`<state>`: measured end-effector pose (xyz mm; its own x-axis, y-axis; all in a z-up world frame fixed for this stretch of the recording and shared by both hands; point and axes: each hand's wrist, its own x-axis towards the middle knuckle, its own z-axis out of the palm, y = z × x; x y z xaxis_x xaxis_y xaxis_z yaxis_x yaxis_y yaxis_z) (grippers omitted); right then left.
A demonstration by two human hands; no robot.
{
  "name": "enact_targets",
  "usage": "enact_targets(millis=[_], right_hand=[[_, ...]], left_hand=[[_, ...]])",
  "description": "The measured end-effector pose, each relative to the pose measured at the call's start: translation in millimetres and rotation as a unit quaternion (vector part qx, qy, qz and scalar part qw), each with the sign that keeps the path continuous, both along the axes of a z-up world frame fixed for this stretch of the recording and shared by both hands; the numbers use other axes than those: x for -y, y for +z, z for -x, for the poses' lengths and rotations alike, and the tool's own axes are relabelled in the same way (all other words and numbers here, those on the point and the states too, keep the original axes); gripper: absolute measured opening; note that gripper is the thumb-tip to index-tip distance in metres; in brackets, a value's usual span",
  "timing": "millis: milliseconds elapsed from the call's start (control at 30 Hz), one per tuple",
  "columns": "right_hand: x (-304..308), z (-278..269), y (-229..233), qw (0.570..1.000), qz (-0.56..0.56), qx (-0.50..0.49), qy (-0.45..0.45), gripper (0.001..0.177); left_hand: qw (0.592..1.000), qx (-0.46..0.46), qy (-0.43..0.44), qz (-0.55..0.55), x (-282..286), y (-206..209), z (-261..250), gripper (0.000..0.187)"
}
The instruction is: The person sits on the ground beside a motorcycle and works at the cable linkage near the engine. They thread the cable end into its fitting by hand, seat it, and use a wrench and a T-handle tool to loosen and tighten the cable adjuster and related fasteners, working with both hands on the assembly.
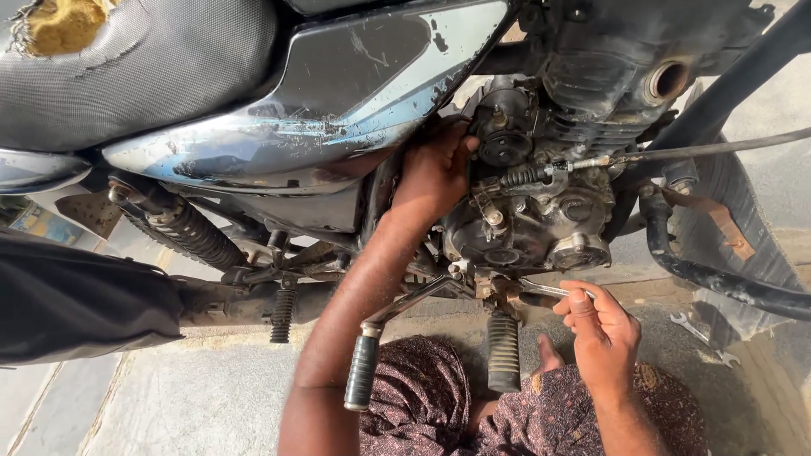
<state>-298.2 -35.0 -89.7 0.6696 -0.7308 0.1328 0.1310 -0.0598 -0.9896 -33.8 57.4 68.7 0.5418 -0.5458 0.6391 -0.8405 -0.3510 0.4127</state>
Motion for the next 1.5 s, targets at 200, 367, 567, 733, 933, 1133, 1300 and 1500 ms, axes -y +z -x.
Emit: enact_targets(millis=[200, 367, 567, 733, 933, 1133, 1300, 1500], right_hand=[[-1.1, -0.8, 0.6, 1.000, -0.012, 0.016, 0.002, 0.028], [-1.7, -1.2, -2.5, 1.000, -0.020, 0.009, 0.003, 0.029], [-0.3, -5.1, 0.6, 1.000, 0.003, -0.022, 0.000, 0.030], [1.4, -2.2, -7.3, 0.999, -0.050, 0.001, 0.005, 0.030], [1.3, -2.3, 2.2, 1.000, -0.003, -0.001, 0.003, 0.028], [3.2, -1.2, -2.5, 1.000, -0.003, 0.001, 0.008, 0.028], [4.4, -1.9, -2.5, 1.000, 0.007, -0.011, 0.002, 0.028], [5.7, -2.3, 0.0, 1.000, 0.015, -0.016, 0.003, 0.028]], left_hand=[[0.999, 0.007, -0.042, 0.009, 4.1, -19.5, -17.3, 0.026], [0.993, -0.047, -0.053, 0.094, 10.3, -26.1, -9.1, 0.026], [0.996, 0.040, -0.044, 0.070, 11.1, -3.2, -2.1, 0.031], [0.990, -0.114, -0.038, 0.079, 23.2, 9.1, 9.4, 0.037], [0.967, -0.225, 0.014, 0.120, 37.6, 9.6, 5.8, 0.030], [0.846, -0.424, -0.049, 0.320, 56.2, -5.6, -15.8, 0.023], [0.827, -0.422, -0.050, 0.368, 62.0, -7.4, -12.8, 0.016], [0.832, -0.379, -0.091, 0.394, 63.3, -5.9, -4.8, 0.015]])
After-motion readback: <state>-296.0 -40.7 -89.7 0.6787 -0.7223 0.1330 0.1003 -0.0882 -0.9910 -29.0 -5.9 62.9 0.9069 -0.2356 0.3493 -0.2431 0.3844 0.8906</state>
